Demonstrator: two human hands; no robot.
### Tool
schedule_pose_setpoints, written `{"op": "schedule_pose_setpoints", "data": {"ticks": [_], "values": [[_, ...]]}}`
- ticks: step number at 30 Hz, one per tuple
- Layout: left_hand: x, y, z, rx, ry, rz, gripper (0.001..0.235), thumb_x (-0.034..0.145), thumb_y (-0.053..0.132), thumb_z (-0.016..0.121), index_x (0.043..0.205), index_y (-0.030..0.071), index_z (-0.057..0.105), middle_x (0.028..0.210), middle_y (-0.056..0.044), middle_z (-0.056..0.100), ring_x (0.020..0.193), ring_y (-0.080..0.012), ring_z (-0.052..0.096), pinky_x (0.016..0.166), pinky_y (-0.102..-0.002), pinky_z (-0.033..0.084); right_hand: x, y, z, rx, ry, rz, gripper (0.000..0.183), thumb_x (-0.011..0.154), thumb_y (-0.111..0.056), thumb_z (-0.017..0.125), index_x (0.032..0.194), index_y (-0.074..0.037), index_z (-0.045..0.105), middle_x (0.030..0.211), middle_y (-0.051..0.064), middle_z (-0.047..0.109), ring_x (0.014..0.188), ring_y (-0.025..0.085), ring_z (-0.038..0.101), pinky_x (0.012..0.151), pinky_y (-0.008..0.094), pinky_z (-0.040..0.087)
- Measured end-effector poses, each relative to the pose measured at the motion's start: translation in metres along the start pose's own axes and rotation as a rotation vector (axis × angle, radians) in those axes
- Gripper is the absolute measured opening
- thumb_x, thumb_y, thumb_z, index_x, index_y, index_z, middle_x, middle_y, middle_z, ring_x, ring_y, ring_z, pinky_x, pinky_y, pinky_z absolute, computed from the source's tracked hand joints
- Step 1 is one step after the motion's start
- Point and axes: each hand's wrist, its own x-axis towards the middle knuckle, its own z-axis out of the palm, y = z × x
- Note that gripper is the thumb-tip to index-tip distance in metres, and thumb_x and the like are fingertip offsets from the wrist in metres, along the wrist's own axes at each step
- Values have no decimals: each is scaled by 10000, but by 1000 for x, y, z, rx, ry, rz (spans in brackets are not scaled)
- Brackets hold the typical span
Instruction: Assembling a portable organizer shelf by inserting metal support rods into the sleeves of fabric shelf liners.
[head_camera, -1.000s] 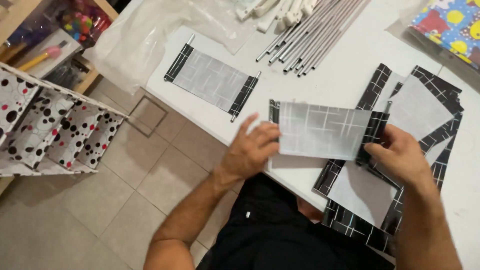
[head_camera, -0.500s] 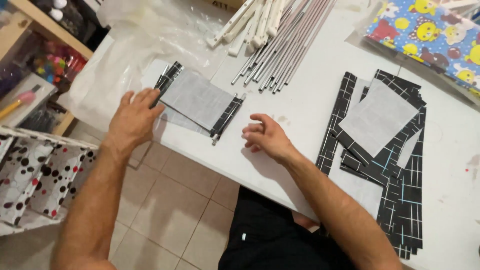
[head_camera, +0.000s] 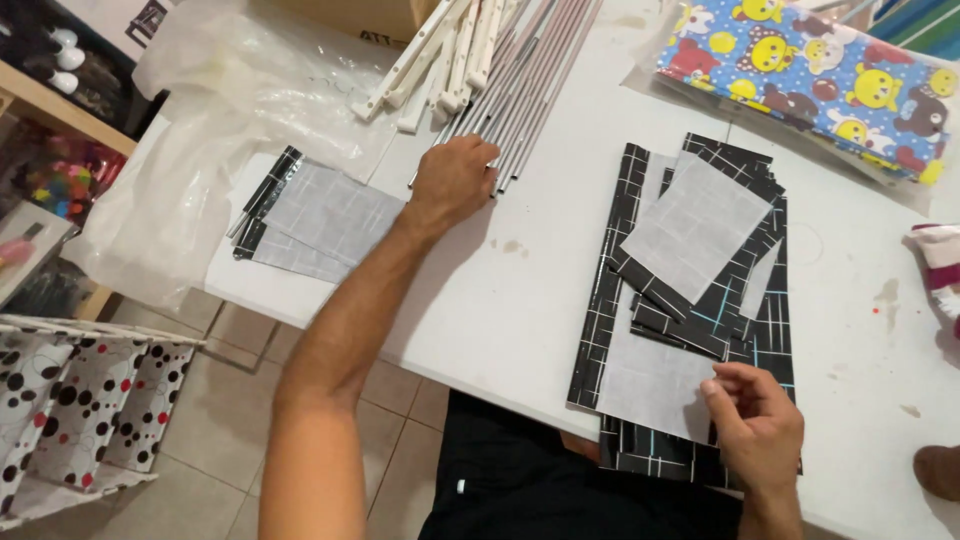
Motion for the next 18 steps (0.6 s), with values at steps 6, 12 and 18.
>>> {"op": "schedule_pose_setpoints", "data": {"ticks": [6,12,18], "values": [[56,37,6,132,-401,-287,359,981,328,682,1223,69,627,1153,-127,615,1046,-313,638,779,-500,594,0,49,-6,-39,-14,-62,204,910,-120,728,1093,-30,740,936,101,748,800,170,681,710,257,600],[72,34,11,98,-533,-568,350,995,345,642,1182,50,646,1161,-154,697,1067,-364,688,830,-482,593,4,51,-7,-113,-58,-114,279,874,-231,699,1085,-56,753,891,70,781,766,159,723,670,279,624],[71,58,-18,157,-657,-623,372,910,251,521,1196,45,641,1171,-126,719,1051,-318,703,839,-448,583,4,55,-9,-90,-47,-154,230,861,-221,729,1050,-95,762,817,3,764,674,97,670,616,237,588]]}}
